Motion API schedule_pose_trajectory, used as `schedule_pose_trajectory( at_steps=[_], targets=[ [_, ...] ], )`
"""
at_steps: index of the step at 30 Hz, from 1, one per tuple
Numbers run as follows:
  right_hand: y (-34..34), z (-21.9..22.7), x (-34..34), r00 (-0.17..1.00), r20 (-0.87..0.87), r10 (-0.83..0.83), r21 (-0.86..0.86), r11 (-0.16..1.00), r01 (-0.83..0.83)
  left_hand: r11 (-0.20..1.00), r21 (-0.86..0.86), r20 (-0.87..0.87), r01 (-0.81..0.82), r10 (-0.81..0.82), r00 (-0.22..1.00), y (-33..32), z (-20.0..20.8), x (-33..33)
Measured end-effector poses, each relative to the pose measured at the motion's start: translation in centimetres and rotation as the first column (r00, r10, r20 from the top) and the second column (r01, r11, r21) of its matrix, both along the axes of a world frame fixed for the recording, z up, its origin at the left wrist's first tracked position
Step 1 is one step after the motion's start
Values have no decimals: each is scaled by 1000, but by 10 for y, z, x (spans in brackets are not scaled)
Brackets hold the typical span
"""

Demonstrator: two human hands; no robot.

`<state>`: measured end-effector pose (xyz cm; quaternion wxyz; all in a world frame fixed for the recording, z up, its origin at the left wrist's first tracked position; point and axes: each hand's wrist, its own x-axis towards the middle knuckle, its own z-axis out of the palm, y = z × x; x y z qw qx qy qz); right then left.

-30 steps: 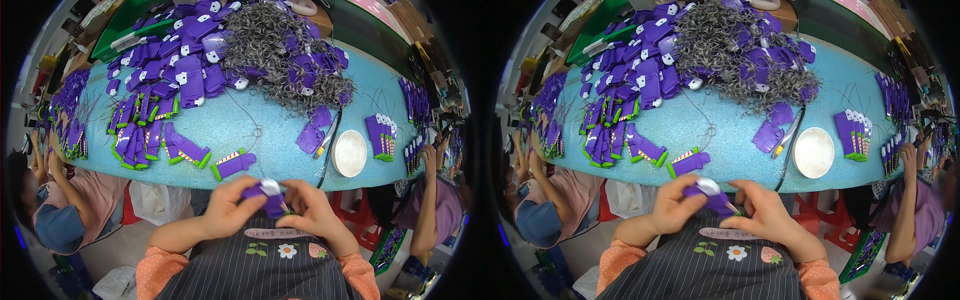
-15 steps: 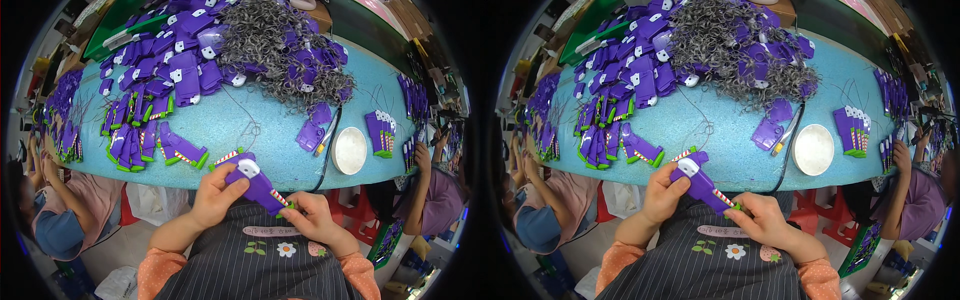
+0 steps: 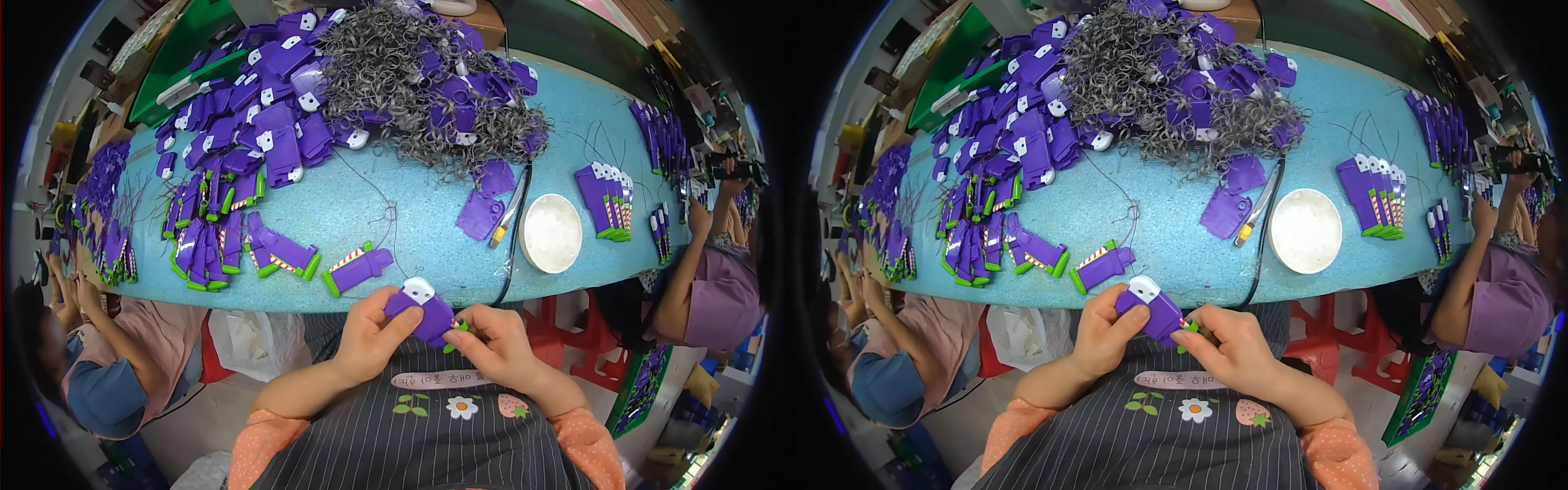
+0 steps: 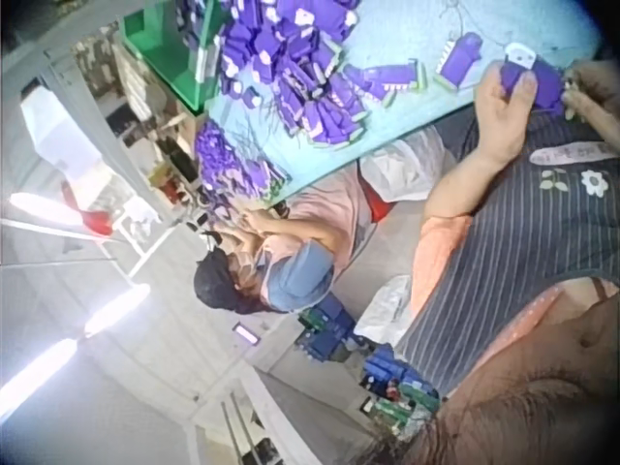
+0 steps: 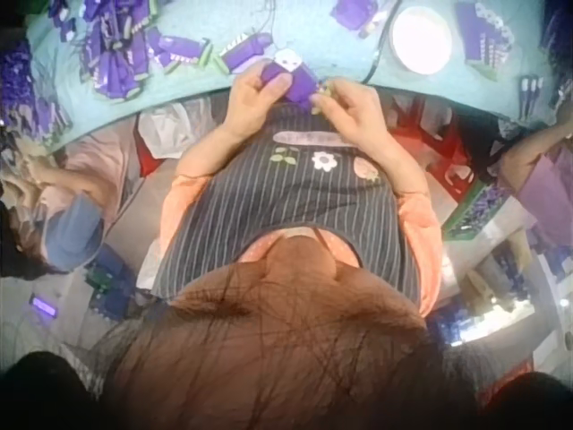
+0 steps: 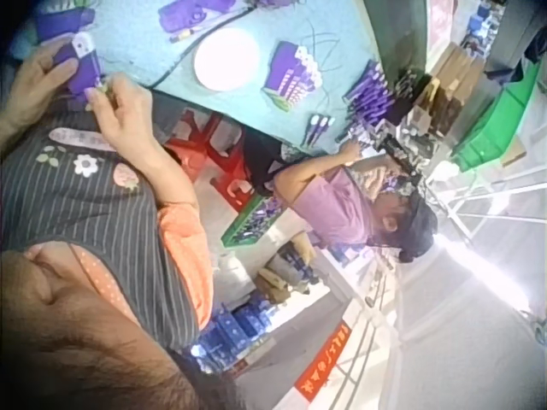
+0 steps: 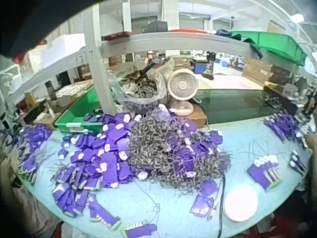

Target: The person assembles purple plastic components by hand, inserting small white pieces and threading grey cords through them. The person handles the parts one at a time, picking them from a pile on the table, performing the assembly, and placing the finished units back on the table.

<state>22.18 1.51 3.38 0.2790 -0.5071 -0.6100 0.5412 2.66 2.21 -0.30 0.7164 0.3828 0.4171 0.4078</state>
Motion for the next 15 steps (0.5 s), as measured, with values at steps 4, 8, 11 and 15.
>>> schedule_pose_trajectory(
  at_steps=[4, 8, 11, 15],
  targets=[
    [4, -20, 5, 993, -119, -13, -10, 1000, 12, 1000, 5, 11, -15, 15, 1000, 12, 10, -8],
    [14, -16, -4, 990, -138, 11, -93, 995, -24, 993, 119, -136, 12, 4, 991, 3, 9, -2],
    [19, -16, -6, 995, -88, 47, -65, 997, -52, 983, 179, -207, 33, 5, 978, 2, 0, -6],
    [15, -19, -10, 995, 74, 67, 228, 970, -82, 918, 325, -471, 226, -50, 881, 3, 14, -10]
  ],
)
